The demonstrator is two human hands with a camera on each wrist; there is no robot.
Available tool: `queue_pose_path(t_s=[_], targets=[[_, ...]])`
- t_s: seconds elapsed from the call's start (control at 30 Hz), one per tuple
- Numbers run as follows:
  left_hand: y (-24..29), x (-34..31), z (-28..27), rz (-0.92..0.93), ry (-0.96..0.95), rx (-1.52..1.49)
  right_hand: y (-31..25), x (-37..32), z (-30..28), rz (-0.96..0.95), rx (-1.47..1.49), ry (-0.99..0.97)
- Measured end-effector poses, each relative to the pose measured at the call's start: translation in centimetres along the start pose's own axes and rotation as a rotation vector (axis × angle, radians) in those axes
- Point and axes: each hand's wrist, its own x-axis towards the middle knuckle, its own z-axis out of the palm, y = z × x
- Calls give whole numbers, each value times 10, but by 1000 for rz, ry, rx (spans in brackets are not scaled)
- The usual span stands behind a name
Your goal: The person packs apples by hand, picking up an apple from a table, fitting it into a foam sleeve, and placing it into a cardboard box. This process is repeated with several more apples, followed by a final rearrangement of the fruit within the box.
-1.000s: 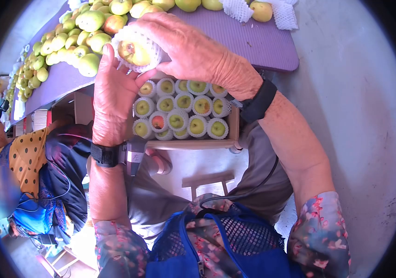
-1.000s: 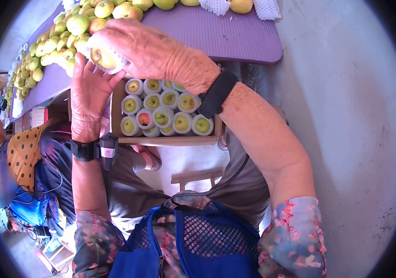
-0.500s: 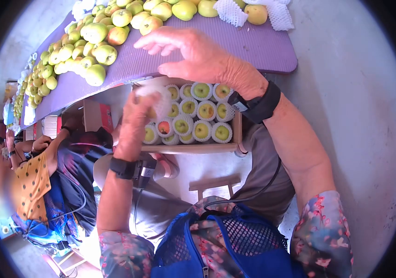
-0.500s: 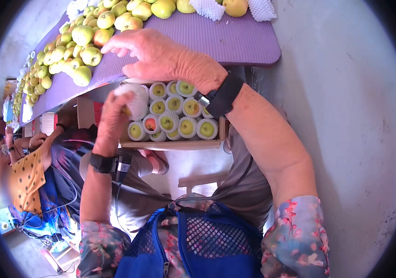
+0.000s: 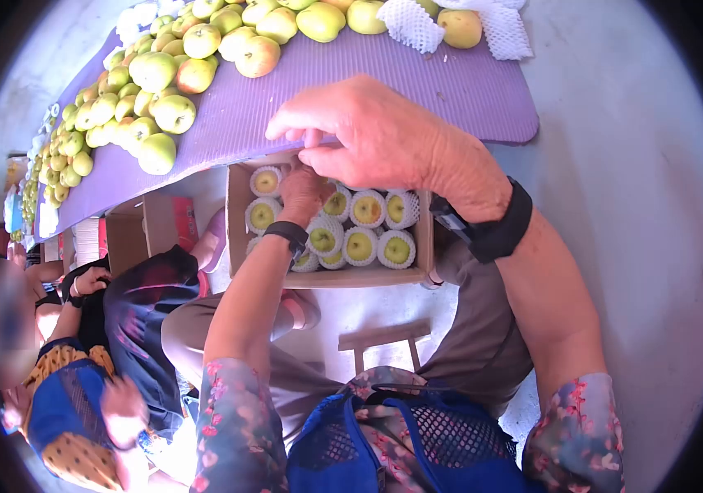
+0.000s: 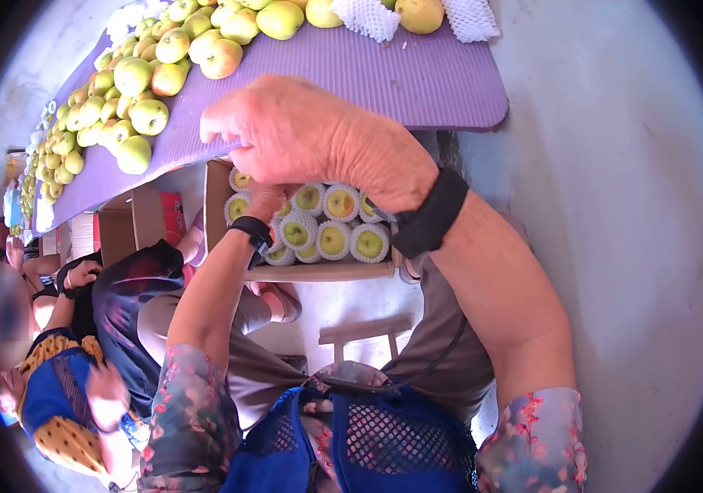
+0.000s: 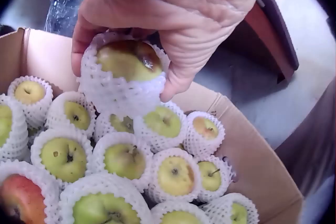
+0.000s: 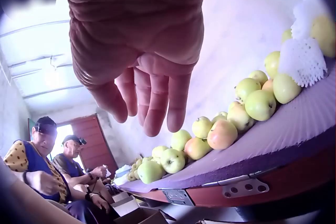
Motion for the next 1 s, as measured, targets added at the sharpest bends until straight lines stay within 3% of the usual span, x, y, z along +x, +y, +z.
queue_pose_path(t_s=[0.07,0.23,0.27,0.37,0.57,0.63,0.77,0.87,1.0], targets=[[-23,6,16,52,81,-102,-2,-3,-1,24,-22,-27],[42,2,0,62,-24,897,1,-6,-1,70,-98,-74],[37,0,2,171,102,860,1,-6,-1,76,-113,-85],[23,1,8,282,209,827,2,-9,-2,100,-153,-109],[26,-1,-2,326,81,697,2,-7,-1,143,-221,-167],[6,0,0,340,80,624,2,-7,2,146,-220,-178],[4,-2,-12,314,-50,704,6,-5,7,144,-252,-193],[31,-6,-11,68,-97,668,6,-2,9,145,-286,-200],[14,-6,-2,246,62,756,10,-6,10,126,-303,-179]])
